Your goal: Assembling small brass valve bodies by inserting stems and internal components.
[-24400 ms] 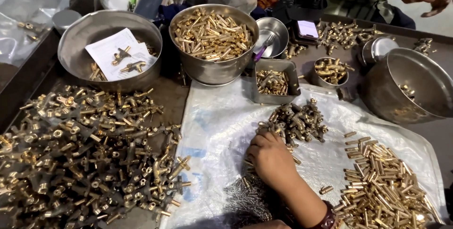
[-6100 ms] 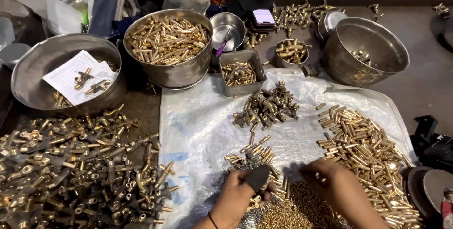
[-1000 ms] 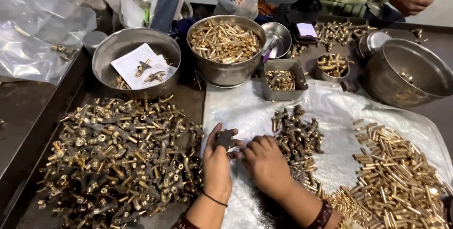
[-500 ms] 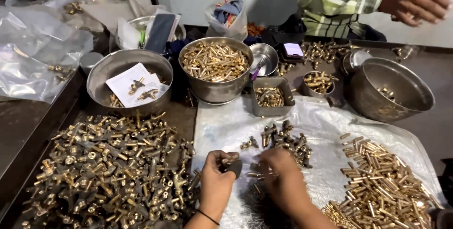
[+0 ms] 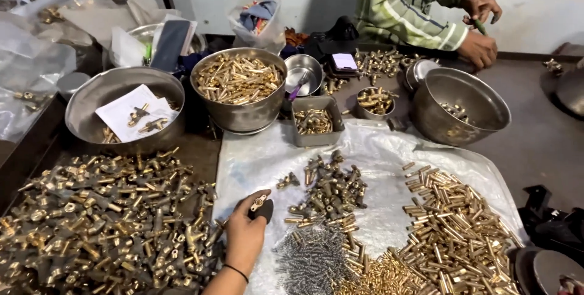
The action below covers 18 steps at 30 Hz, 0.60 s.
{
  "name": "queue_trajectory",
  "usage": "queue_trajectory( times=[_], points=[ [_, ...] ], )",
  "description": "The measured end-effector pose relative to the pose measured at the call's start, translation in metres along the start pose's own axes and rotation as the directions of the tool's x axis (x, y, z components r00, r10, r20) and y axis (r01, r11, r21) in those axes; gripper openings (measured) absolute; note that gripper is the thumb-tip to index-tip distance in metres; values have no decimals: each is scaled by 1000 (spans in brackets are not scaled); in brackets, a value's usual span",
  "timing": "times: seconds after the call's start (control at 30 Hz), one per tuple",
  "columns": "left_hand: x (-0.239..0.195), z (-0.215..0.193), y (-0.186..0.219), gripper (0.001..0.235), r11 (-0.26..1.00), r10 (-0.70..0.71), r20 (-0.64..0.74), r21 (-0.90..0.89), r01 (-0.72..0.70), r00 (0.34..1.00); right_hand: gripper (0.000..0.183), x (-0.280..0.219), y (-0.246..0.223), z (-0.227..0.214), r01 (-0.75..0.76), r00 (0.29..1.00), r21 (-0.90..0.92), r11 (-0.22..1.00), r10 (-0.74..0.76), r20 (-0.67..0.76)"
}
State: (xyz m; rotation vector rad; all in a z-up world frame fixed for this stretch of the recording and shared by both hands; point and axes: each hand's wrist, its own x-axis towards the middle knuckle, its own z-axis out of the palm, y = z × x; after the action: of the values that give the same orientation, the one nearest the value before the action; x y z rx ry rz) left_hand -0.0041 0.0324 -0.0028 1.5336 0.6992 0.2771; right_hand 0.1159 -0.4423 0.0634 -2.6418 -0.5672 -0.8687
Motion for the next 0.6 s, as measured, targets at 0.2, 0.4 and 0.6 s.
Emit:
queue_trajectory(
  times=[0.2, 0.4, 0.6],
  points=[
    [-59, 58, 31, 41, 993, -21, 302, -103, 55, 953, 18, -6, -90, -20, -206, 976, 322, 924, 170, 136],
    [-78, 78, -10, 36, 986, 36, 542, -154, 57, 840, 19, -7, -202, 44, -212, 963, 921, 327, -94, 254],
    [-59, 78, -51, 29, 980, 182, 551, -168, -105, 814, 17, -22, -200, 83, -118, 960, 916, 384, -192, 204]
  ],
)
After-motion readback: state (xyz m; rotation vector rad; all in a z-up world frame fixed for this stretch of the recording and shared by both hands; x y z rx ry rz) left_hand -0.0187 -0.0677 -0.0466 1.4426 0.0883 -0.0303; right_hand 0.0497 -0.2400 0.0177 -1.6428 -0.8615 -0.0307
